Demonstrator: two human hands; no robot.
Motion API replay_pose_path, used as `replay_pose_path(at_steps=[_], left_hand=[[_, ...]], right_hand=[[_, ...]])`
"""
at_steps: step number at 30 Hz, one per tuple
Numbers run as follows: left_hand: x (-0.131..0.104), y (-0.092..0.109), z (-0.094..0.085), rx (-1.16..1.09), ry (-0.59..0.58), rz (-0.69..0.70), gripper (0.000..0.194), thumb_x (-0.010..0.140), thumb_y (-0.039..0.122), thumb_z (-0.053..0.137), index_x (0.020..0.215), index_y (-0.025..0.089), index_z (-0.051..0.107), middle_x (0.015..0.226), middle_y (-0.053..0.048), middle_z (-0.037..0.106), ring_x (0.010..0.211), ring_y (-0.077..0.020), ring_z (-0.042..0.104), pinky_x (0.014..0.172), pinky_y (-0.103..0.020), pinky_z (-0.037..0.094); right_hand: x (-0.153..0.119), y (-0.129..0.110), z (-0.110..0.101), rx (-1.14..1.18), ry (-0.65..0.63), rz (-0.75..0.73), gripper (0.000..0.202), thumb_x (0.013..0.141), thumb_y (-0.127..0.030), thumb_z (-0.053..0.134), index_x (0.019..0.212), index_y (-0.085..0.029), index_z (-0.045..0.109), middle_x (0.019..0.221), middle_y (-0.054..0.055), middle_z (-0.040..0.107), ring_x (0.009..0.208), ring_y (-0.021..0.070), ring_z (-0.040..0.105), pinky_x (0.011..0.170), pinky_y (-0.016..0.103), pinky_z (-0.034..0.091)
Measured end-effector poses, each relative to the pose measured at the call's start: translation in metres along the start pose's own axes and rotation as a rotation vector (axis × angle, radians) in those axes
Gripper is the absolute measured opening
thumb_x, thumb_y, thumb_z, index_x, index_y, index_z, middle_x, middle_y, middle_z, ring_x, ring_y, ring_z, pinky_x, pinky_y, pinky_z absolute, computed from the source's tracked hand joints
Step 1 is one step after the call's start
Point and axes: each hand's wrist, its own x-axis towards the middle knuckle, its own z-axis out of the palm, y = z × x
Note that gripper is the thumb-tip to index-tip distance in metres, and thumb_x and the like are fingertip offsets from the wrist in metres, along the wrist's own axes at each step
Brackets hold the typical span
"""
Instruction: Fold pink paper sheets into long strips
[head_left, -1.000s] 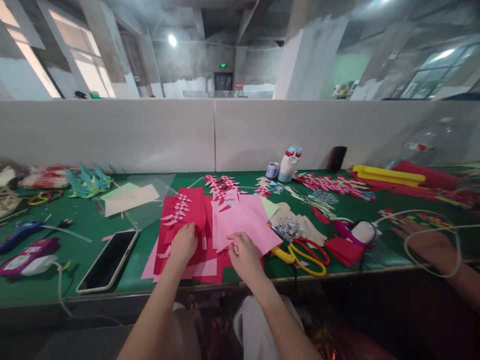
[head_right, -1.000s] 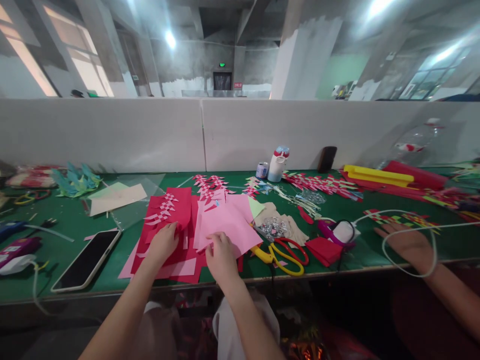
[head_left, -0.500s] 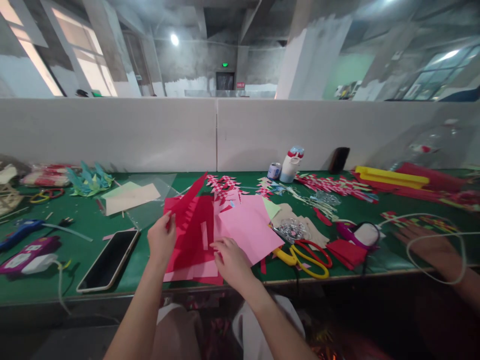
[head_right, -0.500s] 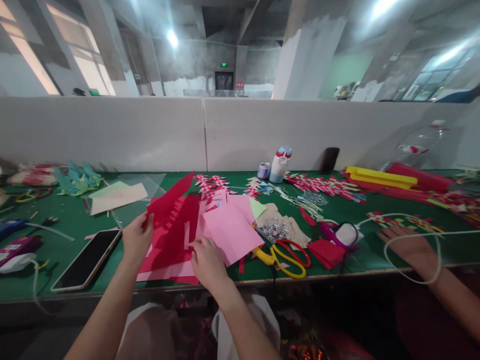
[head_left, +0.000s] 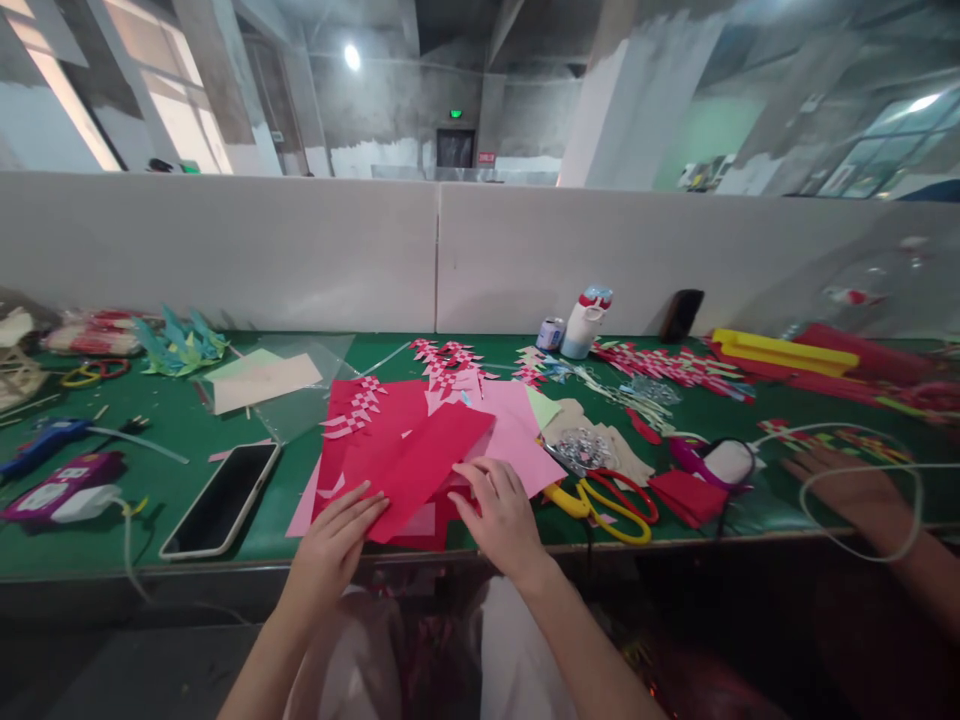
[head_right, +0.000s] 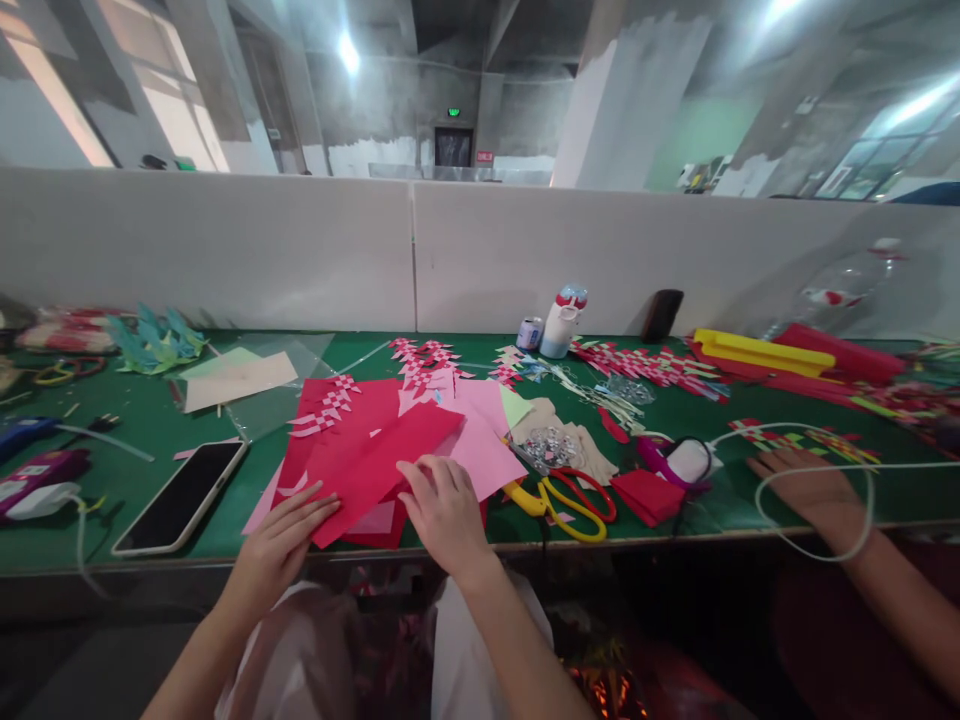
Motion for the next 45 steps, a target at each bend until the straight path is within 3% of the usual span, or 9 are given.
replay_pose_path(at_steps=[2, 4, 8, 11, 15, 21, 29, 37, 45], left_hand=[[-0.006, -0.003, -0.005, -0.011, -0.025, 0.032, 0.043, 0.092, 0.01, 0.044, 0.128, 0.026, 0.061, 0.121, -0.002, 0.071, 0.127, -0.0187, 0.055, 0.103, -0.033, 0.049], [-0.01, -0.007, -0.013, -0.013, -0.05, 0.063, 0.044, 0.092, 0.01, 0.044, 0.129, 0.027, 0.061, 0.123, -0.002, 0.07, 0.131, -0.0195, 0.052, 0.105, -0.035, 0.047], [-0.017, -0.015, -0.028, 0.097, -0.146, 0.122, 0.046, 0.09, 0.012, 0.045, 0.13, 0.03, 0.06, 0.131, -0.002, 0.065, 0.139, -0.024, 0.041, 0.113, -0.044, 0.037], [-0.025, -0.018, -0.034, 0.239, -0.178, 0.0, 0.054, 0.086, 0.01, 0.047, 0.134, 0.033, 0.056, 0.137, -0.001, 0.06, 0.14, -0.0266, 0.04, 0.115, -0.05, 0.031], [-0.036, -0.016, -0.039, 0.301, -0.083, -0.202, 0.062, 0.081, 0.005, 0.042, 0.14, 0.023, 0.049, 0.135, -0.007, 0.062, 0.134, -0.0279, 0.047, 0.11, -0.051, 0.036], [-0.046, -0.001, -0.043, 0.266, -0.014, -0.25, 0.05, 0.08, 0.004, 0.04, 0.124, 0.019, 0.058, 0.121, -0.01, 0.068, 0.122, -0.0267, 0.056, 0.102, -0.048, 0.045], [-0.046, 0.017, -0.034, 0.232, -0.011, -0.246, 0.039, 0.083, 0.008, 0.044, 0.113, 0.021, 0.063, 0.11, -0.008, 0.072, 0.106, -0.0257, 0.063, 0.093, -0.044, 0.049], [-0.042, 0.033, -0.027, 0.32, 0.036, -0.275, 0.039, 0.082, 0.006, 0.046, 0.115, 0.018, 0.063, 0.11, -0.011, 0.071, 0.108, -0.0297, 0.061, 0.096, -0.048, 0.043], [-0.052, 0.062, 0.0, 0.344, -0.023, -0.142, 0.041, 0.087, 0.01, 0.041, 0.123, 0.016, 0.06, 0.121, -0.01, 0.07, 0.114, -0.0245, 0.062, 0.106, -0.042, 0.038]], right_hand=[[0.002, -0.002, -0.001, -0.054, -0.075, -0.044, 0.028, 0.09, -0.024, 0.061, 0.117, -0.021, 0.061, 0.109, 0.01, 0.061, 0.101, 0.0228, 0.052, 0.091, 0.037, 0.043], [0.002, -0.003, 0.002, -0.051, -0.138, -0.084, 0.018, 0.089, -0.022, 0.061, 0.107, -0.023, 0.066, 0.11, 0.007, 0.062, 0.104, 0.0224, 0.051, 0.093, 0.037, 0.04], [-0.001, -0.006, 0.01, 0.013, -0.165, -0.153, 0.011, 0.089, -0.015, 0.06, 0.091, -0.022, 0.069, 0.098, 0.004, 0.066, 0.099, 0.0197, 0.051, 0.092, 0.034, 0.038], [-0.005, -0.015, 0.015, 0.029, -0.175, -0.194, 0.01, 0.089, -0.015, 0.06, 0.088, -0.02, 0.069, 0.087, 0.003, 0.065, 0.09, 0.0182, 0.051, 0.084, 0.032, 0.038], [-0.017, -0.036, 0.021, -0.008, -0.229, -0.212, 0.01, 0.09, -0.017, 0.06, 0.084, -0.019, 0.068, 0.08, 0.003, 0.063, 0.081, 0.0171, 0.049, 0.075, 0.031, 0.036], [-0.032, -0.062, 0.033, -0.082, -0.295, -0.135, 0.005, 0.087, -0.016, 0.064, 0.089, -0.018, 0.067, 0.082, 0.003, 0.062, 0.079, 0.018, 0.05, 0.073, 0.031, 0.037], [-0.029, -0.059, 0.05, -0.085, -0.391, 0.051, 0.02, 0.093, -0.022, 0.057, 0.109, -0.023, 0.069, 0.115, 0.007, 0.066, 0.106, 0.022, 0.054, 0.091, 0.036, 0.043], [-0.013, -0.057, 0.057, -0.09, -0.483, 0.079, 0.018, 0.091, -0.026, 0.06, 0.106, -0.024, 0.071, 0.107, 0.008, 0.066, 0.099, 0.0226, 0.055, 0.082, 0.036, 0.044], [-0.008, -0.067, 0.056, -0.04, -0.5, 0.017, 0.015, 0.09, -0.03, 0.062, 0.098, -0.023, 0.073, 0.095, 0.006, 0.066, 0.09, 0.0191, 0.054, 0.079, 0.033, 0.041]])
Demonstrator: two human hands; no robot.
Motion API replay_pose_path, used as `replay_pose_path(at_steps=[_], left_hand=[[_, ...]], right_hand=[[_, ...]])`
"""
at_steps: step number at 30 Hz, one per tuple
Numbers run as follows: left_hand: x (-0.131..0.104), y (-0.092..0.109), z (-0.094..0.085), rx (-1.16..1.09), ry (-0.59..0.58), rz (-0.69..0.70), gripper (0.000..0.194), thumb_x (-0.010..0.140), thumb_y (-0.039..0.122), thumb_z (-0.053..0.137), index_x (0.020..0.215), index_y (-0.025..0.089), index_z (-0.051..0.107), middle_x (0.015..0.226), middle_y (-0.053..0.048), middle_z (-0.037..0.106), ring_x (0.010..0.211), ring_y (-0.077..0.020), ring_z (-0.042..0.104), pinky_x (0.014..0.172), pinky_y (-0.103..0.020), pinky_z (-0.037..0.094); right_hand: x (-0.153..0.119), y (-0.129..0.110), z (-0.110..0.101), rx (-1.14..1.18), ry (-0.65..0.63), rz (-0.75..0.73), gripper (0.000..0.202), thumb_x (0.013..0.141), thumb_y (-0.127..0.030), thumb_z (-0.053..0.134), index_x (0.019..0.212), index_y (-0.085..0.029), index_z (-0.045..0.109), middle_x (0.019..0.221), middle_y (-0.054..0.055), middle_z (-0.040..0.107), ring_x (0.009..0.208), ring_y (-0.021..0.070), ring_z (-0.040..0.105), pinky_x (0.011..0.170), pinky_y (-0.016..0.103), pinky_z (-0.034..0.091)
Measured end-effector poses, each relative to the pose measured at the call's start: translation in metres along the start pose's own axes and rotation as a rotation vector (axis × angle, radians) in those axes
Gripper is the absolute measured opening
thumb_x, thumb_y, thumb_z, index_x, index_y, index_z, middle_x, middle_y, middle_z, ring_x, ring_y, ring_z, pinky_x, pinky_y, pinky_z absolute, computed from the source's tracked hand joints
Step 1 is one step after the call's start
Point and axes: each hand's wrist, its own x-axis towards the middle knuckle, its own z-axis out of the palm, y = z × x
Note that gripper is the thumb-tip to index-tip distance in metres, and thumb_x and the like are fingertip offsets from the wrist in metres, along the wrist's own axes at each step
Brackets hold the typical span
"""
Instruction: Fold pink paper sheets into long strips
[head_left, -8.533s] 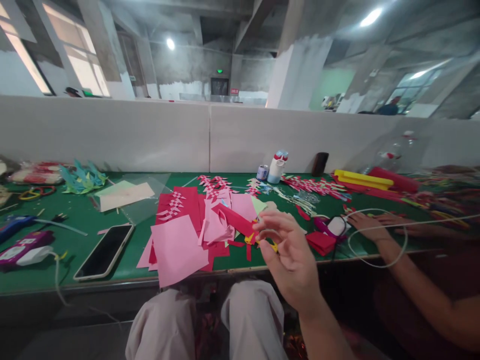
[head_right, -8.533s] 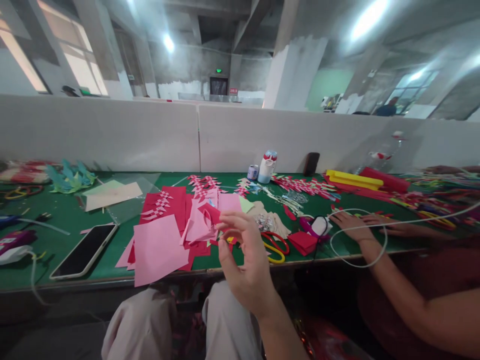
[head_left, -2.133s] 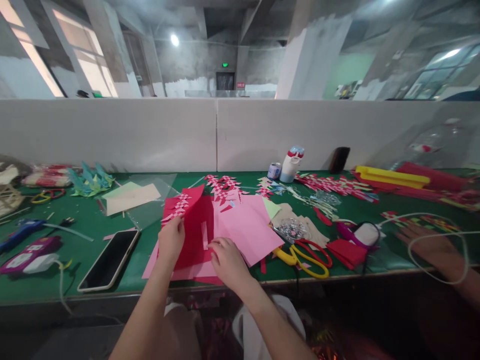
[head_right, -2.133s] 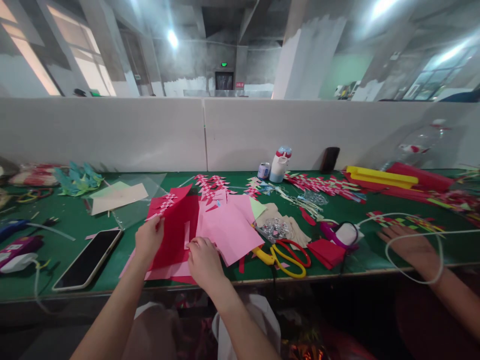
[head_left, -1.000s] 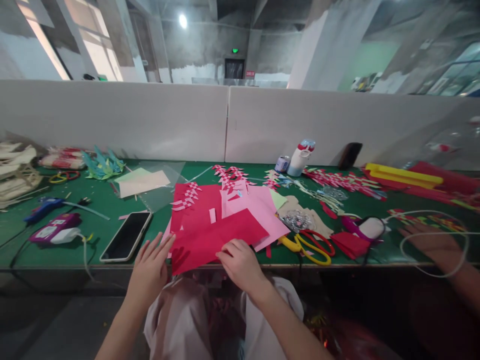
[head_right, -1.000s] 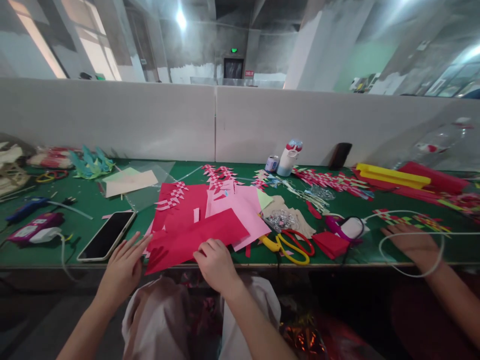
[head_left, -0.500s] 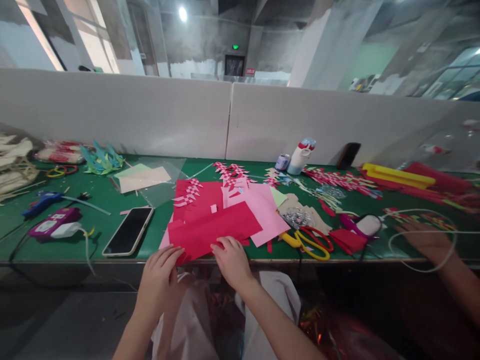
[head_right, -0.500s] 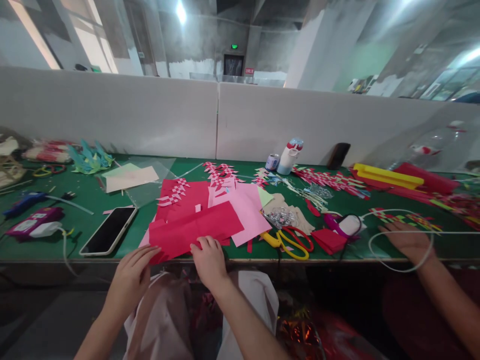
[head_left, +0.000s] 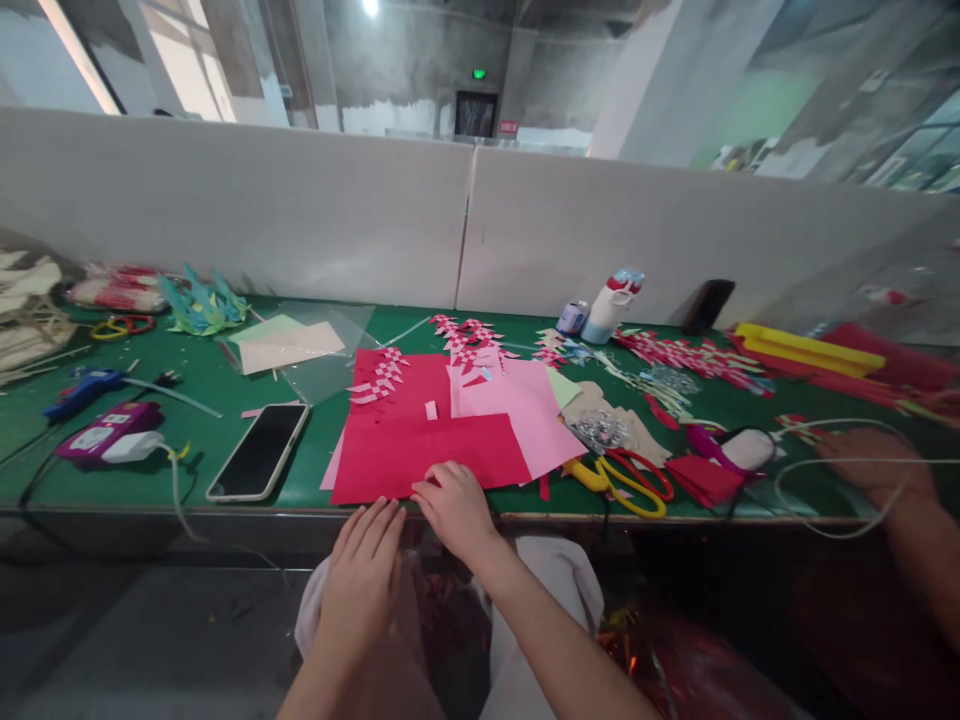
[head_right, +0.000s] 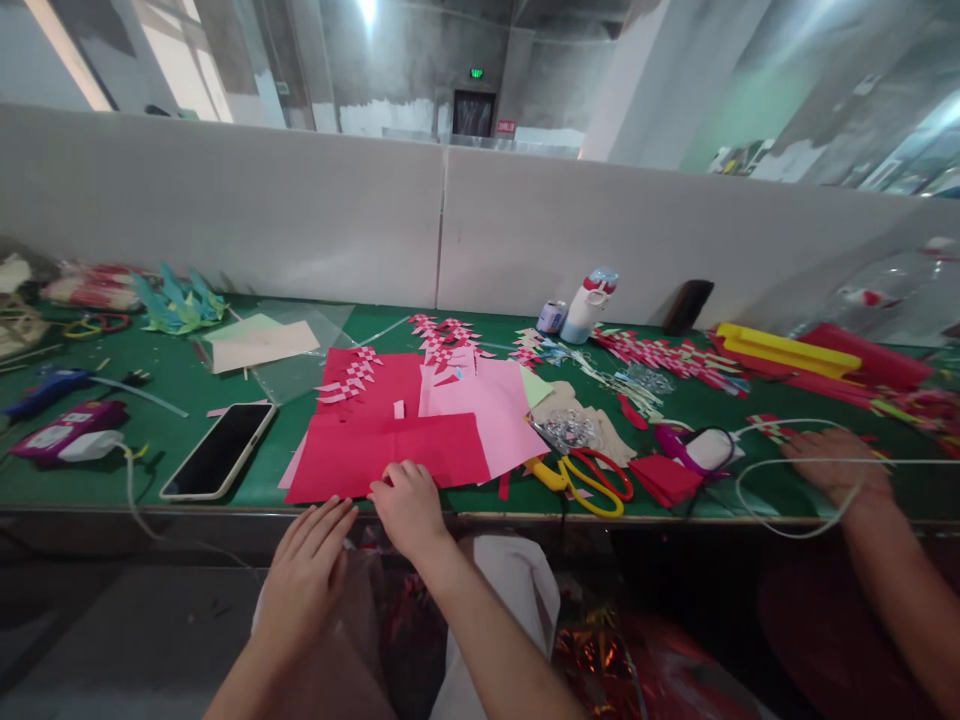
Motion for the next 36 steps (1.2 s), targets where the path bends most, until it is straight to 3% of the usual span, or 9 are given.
replay_pose_path(at_steps=[5, 10, 17, 23, 31, 36], left_hand=[[-0.009, 0.005, 0.015, 0.057, -0.021, -0.021, 0.057, 0.085, 0.009, 0.04, 0.142, 0.008, 0.042, 0.131, -0.017, 0.063, 0.124, -0.0296, 0.057, 0.106, -0.046, 0.038], [-0.008, 0.005, 0.024, 0.075, -0.061, -0.031, 0.069, 0.083, 0.007, 0.04, 0.15, 0.009, 0.027, 0.137, -0.017, 0.059, 0.128, -0.0302, 0.054, 0.107, -0.048, 0.035], [0.003, 0.009, 0.019, 0.029, -0.092, -0.054, 0.051, 0.084, 0.007, 0.043, 0.133, 0.014, 0.053, 0.131, -0.013, 0.065, 0.12, -0.0281, 0.059, 0.11, -0.05, 0.029], [0.024, -0.014, 0.01, -0.009, -0.101, -0.094, 0.034, 0.09, 0.014, 0.045, 0.117, 0.015, 0.066, 0.11, -0.013, 0.072, 0.105, -0.0284, 0.062, 0.1, -0.047, 0.041], [0.043, -0.04, 0.009, -0.04, -0.166, -0.076, 0.023, 0.089, 0.019, 0.05, 0.093, 0.023, 0.072, 0.089, -0.008, 0.072, 0.086, -0.0249, 0.063, 0.079, -0.039, 0.046], [0.044, -0.032, 0.007, -0.014, -0.081, -0.149, 0.024, 0.09, 0.018, 0.047, 0.089, 0.021, 0.071, 0.09, -0.009, 0.073, 0.09, -0.0265, 0.063, 0.09, -0.046, 0.043]], right_hand=[[0.002, 0.002, -0.002, 0.014, 0.016, -0.013, 0.013, 0.089, -0.031, 0.064, 0.09, -0.022, 0.073, 0.091, 0.004, 0.066, 0.087, 0.0181, 0.054, 0.077, 0.032, 0.041], [0.003, 0.009, -0.006, -0.013, 0.04, -0.01, 0.013, 0.091, -0.028, 0.061, 0.088, -0.02, 0.071, 0.091, 0.005, 0.066, 0.087, 0.0192, 0.053, 0.078, 0.033, 0.041], [-0.001, 0.015, -0.003, -0.014, -0.001, -0.09, 0.012, 0.091, -0.026, 0.06, 0.09, -0.018, 0.07, 0.091, 0.006, 0.064, 0.089, 0.0186, 0.054, 0.079, 0.031, 0.042], [-0.002, 0.021, 0.004, 0.053, -0.01, -0.051, 0.018, 0.095, -0.031, 0.056, 0.094, -0.02, 0.07, 0.093, 0.004, 0.064, 0.089, 0.0164, 0.055, 0.082, 0.03, 0.042], [0.005, 0.018, -0.003, 0.091, -0.068, 0.007, 0.018, 0.094, -0.031, 0.057, 0.091, -0.02, 0.071, 0.09, 0.004, 0.063, 0.088, 0.0167, 0.054, 0.082, 0.03, 0.041], [0.014, 0.015, -0.009, 0.093, -0.124, 0.094, 0.017, 0.094, -0.027, 0.056, 0.092, -0.02, 0.071, 0.093, 0.005, 0.066, 0.088, 0.0172, 0.057, 0.08, 0.029, 0.041]])
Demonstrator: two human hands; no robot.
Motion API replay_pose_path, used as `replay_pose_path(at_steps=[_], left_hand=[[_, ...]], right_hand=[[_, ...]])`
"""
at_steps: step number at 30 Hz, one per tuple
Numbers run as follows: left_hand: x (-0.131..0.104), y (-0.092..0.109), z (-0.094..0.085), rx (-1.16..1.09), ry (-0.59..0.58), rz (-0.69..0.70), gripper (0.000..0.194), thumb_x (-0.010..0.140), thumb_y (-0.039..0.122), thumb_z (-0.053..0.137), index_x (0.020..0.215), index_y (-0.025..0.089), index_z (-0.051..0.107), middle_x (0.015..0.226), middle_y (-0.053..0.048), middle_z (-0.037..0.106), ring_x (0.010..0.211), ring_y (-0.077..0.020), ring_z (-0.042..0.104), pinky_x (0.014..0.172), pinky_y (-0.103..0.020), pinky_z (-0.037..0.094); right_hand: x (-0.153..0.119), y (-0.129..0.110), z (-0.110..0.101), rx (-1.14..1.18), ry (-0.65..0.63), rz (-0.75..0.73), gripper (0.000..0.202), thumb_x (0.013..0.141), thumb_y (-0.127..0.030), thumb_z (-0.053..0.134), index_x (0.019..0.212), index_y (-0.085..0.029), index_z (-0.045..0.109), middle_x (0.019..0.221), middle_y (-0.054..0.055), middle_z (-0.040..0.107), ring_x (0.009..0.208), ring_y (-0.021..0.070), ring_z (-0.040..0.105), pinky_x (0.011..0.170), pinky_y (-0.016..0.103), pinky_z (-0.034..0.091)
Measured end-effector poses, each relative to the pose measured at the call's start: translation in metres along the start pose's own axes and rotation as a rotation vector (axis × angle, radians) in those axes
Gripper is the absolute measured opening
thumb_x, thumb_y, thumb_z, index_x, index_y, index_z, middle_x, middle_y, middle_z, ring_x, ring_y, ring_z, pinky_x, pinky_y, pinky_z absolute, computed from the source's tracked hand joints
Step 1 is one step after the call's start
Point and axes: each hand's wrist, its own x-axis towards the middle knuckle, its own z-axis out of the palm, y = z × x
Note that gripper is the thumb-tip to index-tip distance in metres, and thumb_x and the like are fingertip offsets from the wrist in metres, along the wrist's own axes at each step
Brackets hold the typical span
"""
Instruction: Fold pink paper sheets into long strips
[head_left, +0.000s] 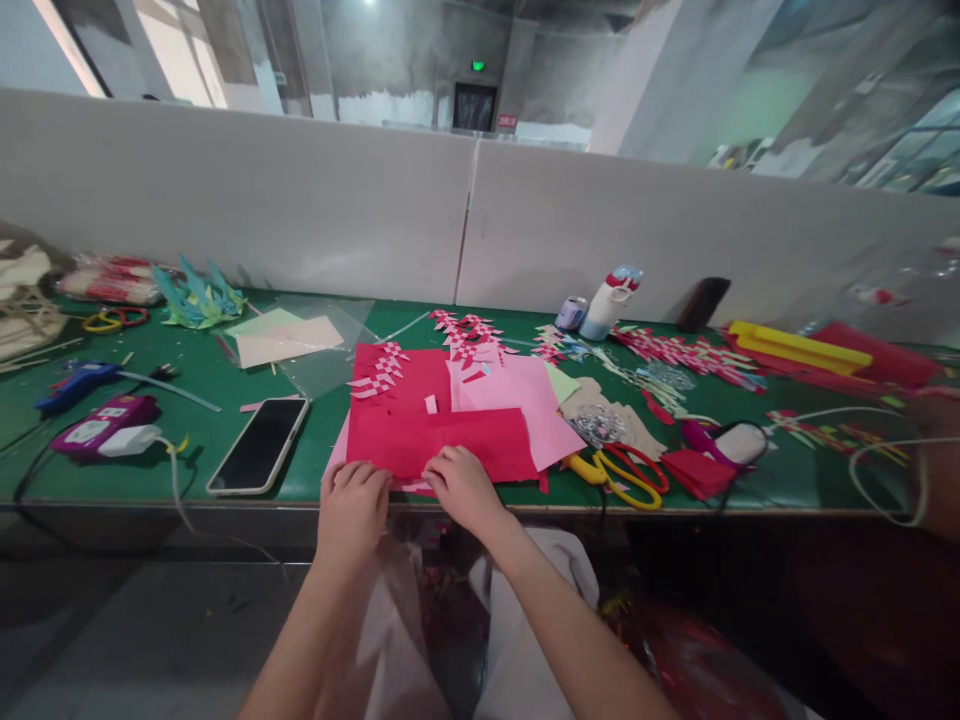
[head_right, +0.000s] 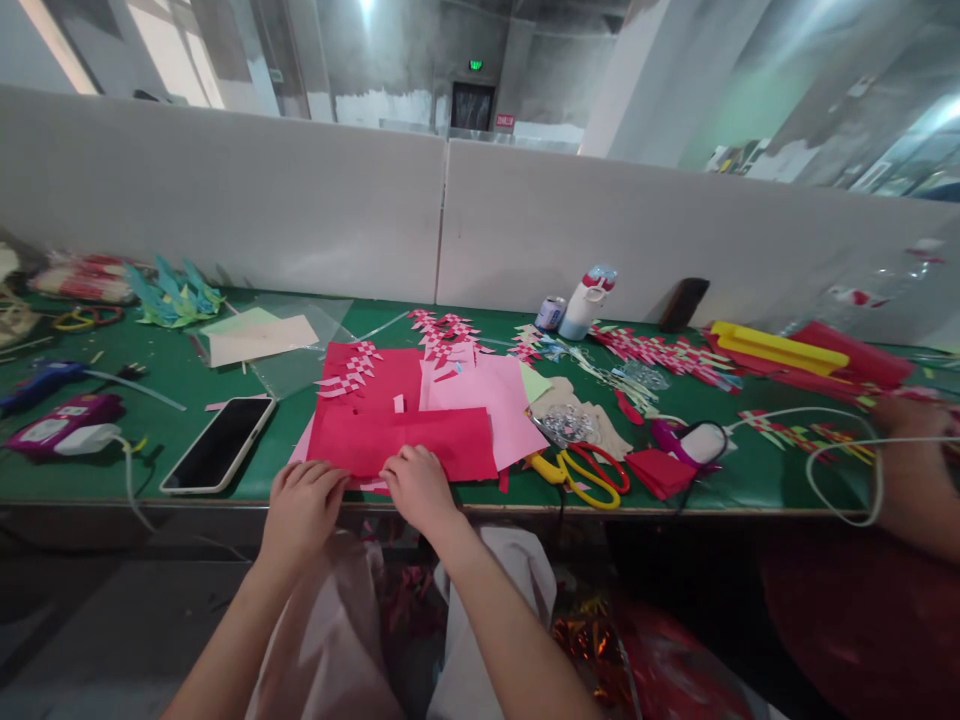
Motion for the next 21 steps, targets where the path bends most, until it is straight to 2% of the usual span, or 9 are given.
replay_pose_path(at_steps=[3, 6, 8, 11, 14, 17, 21], left_hand=[[-0.013, 0.021, -0.002, 0.014, 0.082, -0.041, 0.028, 0.089, 0.014, 0.047, 0.107, 0.016, 0.068, 0.105, -0.014, 0.071, 0.104, -0.0306, 0.06, 0.096, -0.05, 0.041], [-0.029, 0.043, 0.002, -0.007, 0.079, -0.007, 0.032, 0.087, 0.012, 0.048, 0.113, 0.014, 0.066, 0.11, -0.013, 0.071, 0.105, -0.0278, 0.062, 0.102, -0.047, 0.041], [-0.036, 0.052, 0.007, -0.002, 0.065, -0.001, 0.04, 0.086, 0.01, 0.046, 0.123, 0.012, 0.061, 0.12, -0.014, 0.069, 0.113, -0.0285, 0.061, 0.104, -0.047, 0.04], [-0.039, 0.053, 0.017, 0.029, 0.044, -0.024, 0.049, 0.089, 0.012, 0.044, 0.137, 0.006, 0.05, 0.135, -0.019, 0.059, 0.127, -0.0335, 0.053, 0.106, -0.05, 0.039], [-0.038, 0.048, 0.023, 0.061, 0.023, -0.06, 0.053, 0.093, 0.022, 0.042, 0.144, 0.005, 0.04, 0.141, -0.023, 0.053, 0.132, -0.0367, 0.048, 0.106, -0.054, 0.038], [-0.037, 0.044, 0.026, 0.081, -0.006, -0.079, 0.053, 0.096, 0.027, 0.04, 0.143, 0.004, 0.042, 0.143, -0.023, 0.051, 0.133, -0.0368, 0.047, 0.108, -0.055, 0.036], [-0.038, 0.044, 0.028, 0.112, -0.039, -0.081, 0.051, 0.095, 0.026, 0.039, 0.137, -0.001, 0.048, 0.143, -0.023, 0.051, 0.132, -0.0366, 0.048, 0.108, -0.053, 0.037]], right_hand=[[0.009, 0.0, -0.002, -0.001, -0.041, 0.03, 0.017, 0.093, -0.027, 0.057, 0.09, -0.021, 0.072, 0.09, 0.005, 0.068, 0.085, 0.018, 0.059, 0.077, 0.029, 0.041], [0.017, 0.001, -0.004, 0.001, -0.081, 0.041, 0.016, 0.091, -0.027, 0.059, 0.088, -0.02, 0.073, 0.088, 0.006, 0.07, 0.082, 0.0179, 0.06, 0.074, 0.028, 0.041], [0.021, 0.001, -0.006, 0.004, -0.103, 0.042, 0.016, 0.09, -0.026, 0.059, 0.086, -0.02, 0.074, 0.088, 0.006, 0.072, 0.081, 0.0178, 0.061, 0.074, 0.028, 0.041], [0.025, 0.001, -0.009, 0.008, -0.133, 0.038, 0.016, 0.088, -0.025, 0.059, 0.084, -0.02, 0.074, 0.086, 0.006, 0.073, 0.08, 0.0179, 0.063, 0.074, 0.027, 0.042], [0.026, 0.001, -0.012, 0.006, -0.162, 0.034, 0.017, 0.087, -0.023, 0.058, 0.082, -0.02, 0.074, 0.083, 0.005, 0.074, 0.08, 0.0177, 0.063, 0.073, 0.026, 0.042], [0.027, -0.001, -0.016, -0.003, -0.19, 0.033, 0.017, 0.086, -0.023, 0.057, 0.083, -0.02, 0.074, 0.083, 0.005, 0.074, 0.08, 0.0175, 0.064, 0.074, 0.026, 0.042], [0.028, -0.01, -0.019, -0.035, -0.203, 0.055, 0.02, 0.087, -0.026, 0.056, 0.085, -0.017, 0.074, 0.087, 0.01, 0.072, 0.085, 0.021, 0.063, 0.076, 0.029, 0.042]])
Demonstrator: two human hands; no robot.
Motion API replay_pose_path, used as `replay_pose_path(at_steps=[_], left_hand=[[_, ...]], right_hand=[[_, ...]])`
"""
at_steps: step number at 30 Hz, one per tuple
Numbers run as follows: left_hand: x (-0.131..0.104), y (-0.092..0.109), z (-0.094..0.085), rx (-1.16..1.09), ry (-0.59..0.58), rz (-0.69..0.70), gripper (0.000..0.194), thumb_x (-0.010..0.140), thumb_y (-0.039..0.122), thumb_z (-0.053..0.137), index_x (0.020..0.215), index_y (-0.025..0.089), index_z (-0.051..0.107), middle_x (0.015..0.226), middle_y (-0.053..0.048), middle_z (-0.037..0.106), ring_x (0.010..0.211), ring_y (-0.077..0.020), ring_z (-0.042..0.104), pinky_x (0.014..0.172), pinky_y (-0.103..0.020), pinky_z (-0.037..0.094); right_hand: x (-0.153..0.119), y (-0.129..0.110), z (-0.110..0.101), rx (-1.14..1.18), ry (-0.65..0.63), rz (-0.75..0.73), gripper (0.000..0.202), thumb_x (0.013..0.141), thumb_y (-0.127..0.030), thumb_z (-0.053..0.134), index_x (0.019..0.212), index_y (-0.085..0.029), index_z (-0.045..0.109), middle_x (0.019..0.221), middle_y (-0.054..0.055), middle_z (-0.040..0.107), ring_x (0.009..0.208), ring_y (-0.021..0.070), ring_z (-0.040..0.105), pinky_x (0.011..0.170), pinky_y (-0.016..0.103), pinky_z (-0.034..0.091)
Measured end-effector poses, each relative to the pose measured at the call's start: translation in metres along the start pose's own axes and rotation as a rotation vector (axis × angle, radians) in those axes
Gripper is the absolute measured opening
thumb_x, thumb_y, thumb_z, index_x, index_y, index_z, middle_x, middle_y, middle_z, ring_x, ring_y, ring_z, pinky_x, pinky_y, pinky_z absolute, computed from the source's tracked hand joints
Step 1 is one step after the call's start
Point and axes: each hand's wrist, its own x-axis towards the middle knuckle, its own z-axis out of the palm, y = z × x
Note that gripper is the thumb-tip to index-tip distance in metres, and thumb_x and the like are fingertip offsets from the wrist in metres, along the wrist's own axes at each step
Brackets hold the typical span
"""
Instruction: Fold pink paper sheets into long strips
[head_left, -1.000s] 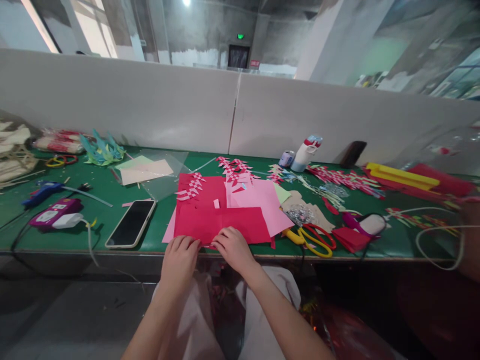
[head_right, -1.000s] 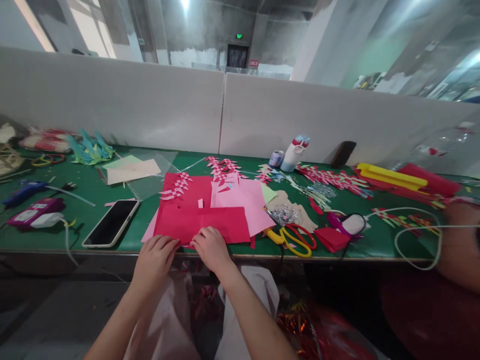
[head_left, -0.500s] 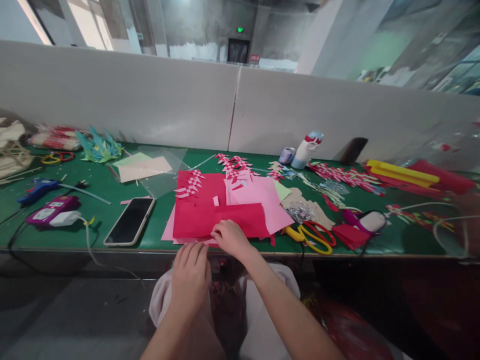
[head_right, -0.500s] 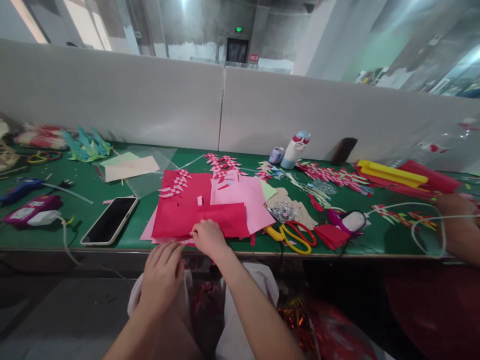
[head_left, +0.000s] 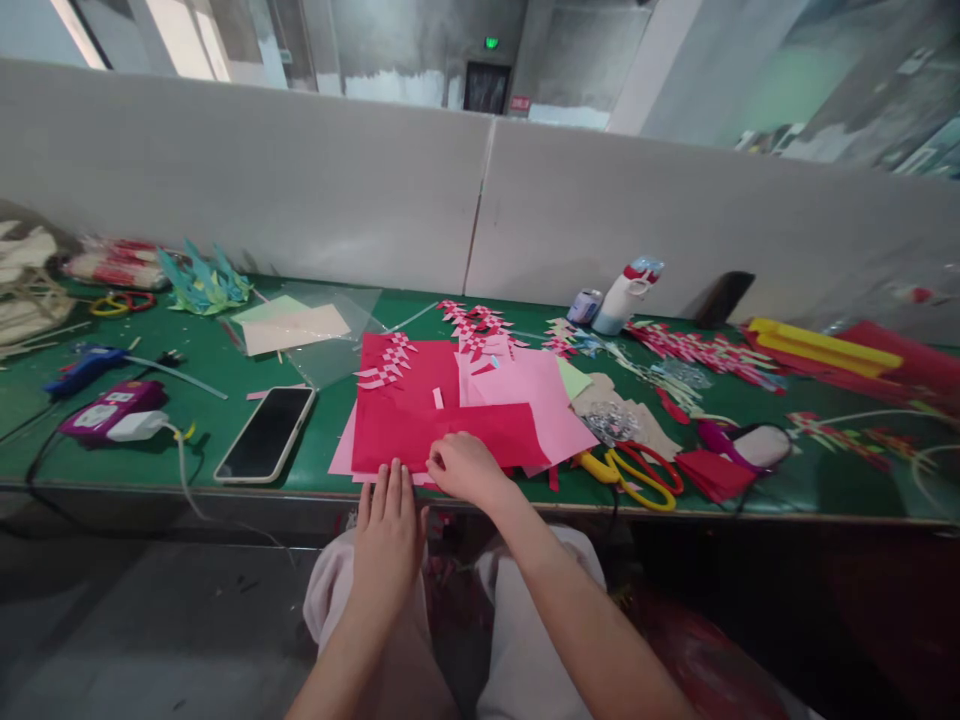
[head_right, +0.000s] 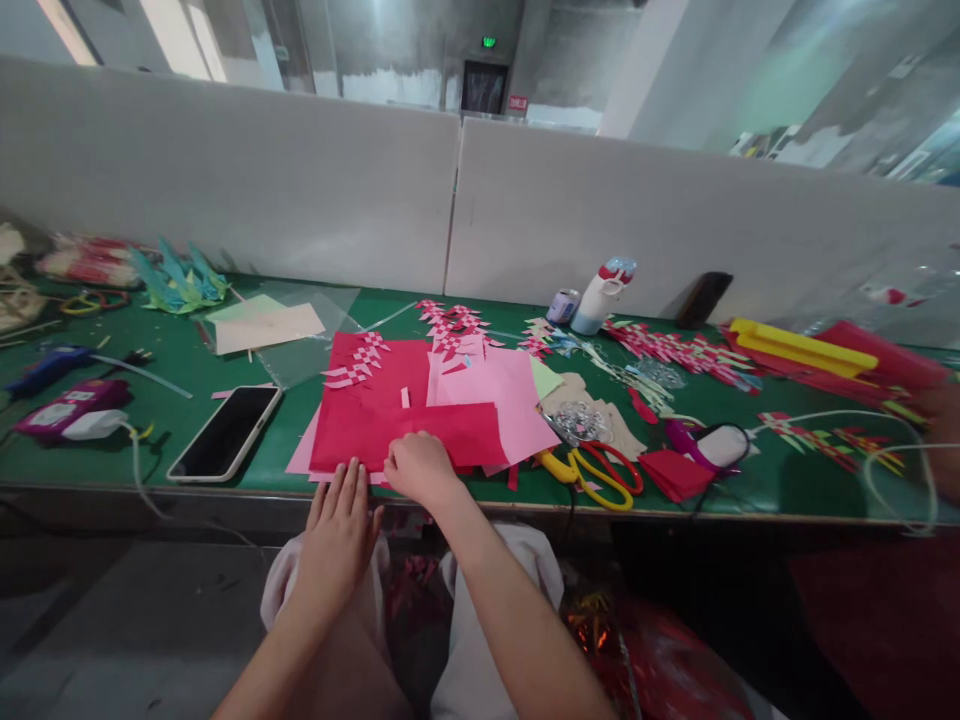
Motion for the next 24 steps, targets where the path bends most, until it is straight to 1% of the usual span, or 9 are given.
replay_pose_path(at_steps=[2, 5, 7, 9, 13, 15, 17, 21, 24], left_hand=[[-0.001, 0.001, 0.0, 0.017, -0.011, -0.001, 0.05, 0.095, 0.025, 0.04, 0.137, -0.002, 0.049, 0.143, -0.022, 0.05, 0.132, -0.0369, 0.048, 0.107, -0.053, 0.038], [-0.001, -0.001, -0.002, 0.033, -0.026, 0.004, 0.049, 0.094, 0.022, 0.04, 0.136, -0.002, 0.049, 0.143, -0.022, 0.05, 0.132, -0.035, 0.048, 0.108, -0.051, 0.037], [-0.002, -0.005, -0.005, 0.039, -0.036, 0.009, 0.047, 0.094, 0.018, 0.038, 0.135, -0.002, 0.05, 0.143, -0.022, 0.05, 0.132, -0.0321, 0.049, 0.109, -0.046, 0.039], [-0.002, -0.01, -0.008, 0.046, -0.041, 0.004, 0.047, 0.094, 0.016, 0.037, 0.135, -0.003, 0.05, 0.143, -0.023, 0.05, 0.132, -0.0311, 0.05, 0.107, -0.044, 0.04], [-0.004, -0.021, -0.014, 0.059, -0.038, -0.013, 0.049, 0.095, 0.023, 0.039, 0.135, -0.004, 0.049, 0.142, -0.025, 0.051, 0.131, -0.035, 0.049, 0.106, -0.048, 0.04], [-0.005, -0.025, -0.014, 0.062, -0.042, -0.003, 0.05, 0.095, 0.026, 0.04, 0.134, -0.004, 0.05, 0.141, -0.025, 0.051, 0.13, -0.0356, 0.05, 0.106, -0.049, 0.04], [-0.006, -0.026, -0.013, 0.066, -0.047, 0.007, 0.051, 0.095, 0.027, 0.04, 0.134, -0.004, 0.051, 0.141, -0.024, 0.052, 0.129, -0.036, 0.051, 0.105, -0.049, 0.041], [-0.008, -0.025, -0.012, 0.093, -0.049, 0.012, 0.05, 0.095, 0.026, 0.039, 0.133, -0.005, 0.051, 0.141, -0.024, 0.052, 0.128, -0.0361, 0.052, 0.104, -0.048, 0.041], [-0.009, -0.024, -0.012, 0.112, -0.043, 0.01, 0.05, 0.095, 0.026, 0.038, 0.134, -0.004, 0.051, 0.141, -0.023, 0.053, 0.128, -0.0354, 0.052, 0.105, -0.048, 0.04]], right_hand=[[0.001, -0.007, 0.001, -0.006, 0.006, 0.009, 0.023, 0.089, -0.033, 0.057, 0.088, -0.016, 0.073, 0.092, 0.011, 0.071, 0.09, 0.0228, 0.062, 0.078, 0.031, 0.043], [0.004, -0.014, 0.007, 0.009, 0.007, 0.004, 0.031, 0.093, -0.042, 0.053, 0.093, -0.018, 0.072, 0.096, 0.01, 0.07, 0.093, 0.0216, 0.061, 0.08, 0.03, 0.042], [0.006, -0.015, 0.012, 0.025, 0.001, 0.0, 0.03, 0.094, -0.042, 0.052, 0.093, -0.019, 0.071, 0.097, 0.008, 0.069, 0.093, 0.0199, 0.06, 0.081, 0.029, 0.042], [0.009, -0.014, 0.015, 0.04, -0.008, -0.001, 0.028, 0.094, -0.042, 0.053, 0.093, -0.02, 0.071, 0.098, 0.007, 0.069, 0.093, 0.0187, 0.06, 0.082, 0.028, 0.041], [0.01, -0.014, 0.015, 0.053, -0.034, 0.012, 0.026, 0.092, -0.04, 0.056, 0.092, -0.02, 0.072, 0.097, 0.007, 0.068, 0.09, 0.0187, 0.059, 0.081, 0.028, 0.041], [0.011, -0.017, 0.013, 0.052, -0.044, 0.029, 0.025, 0.091, -0.037, 0.057, 0.091, -0.018, 0.073, 0.096, 0.009, 0.068, 0.09, 0.0195, 0.06, 0.08, 0.029, 0.041], [0.011, -0.021, 0.013, 0.053, -0.048, 0.043, 0.025, 0.091, -0.036, 0.057, 0.089, -0.017, 0.073, 0.094, 0.01, 0.068, 0.09, 0.0202, 0.06, 0.08, 0.029, 0.041], [0.014, -0.028, 0.017, 0.071, -0.043, 0.058, 0.03, 0.092, -0.042, 0.056, 0.087, -0.018, 0.073, 0.094, 0.009, 0.068, 0.09, 0.0193, 0.059, 0.08, 0.028, 0.04], [0.017, -0.028, 0.021, 0.082, -0.038, 0.081, 0.032, 0.093, -0.044, 0.055, 0.086, -0.019, 0.073, 0.094, 0.008, 0.068, 0.088, 0.0187, 0.059, 0.079, 0.028, 0.04]])
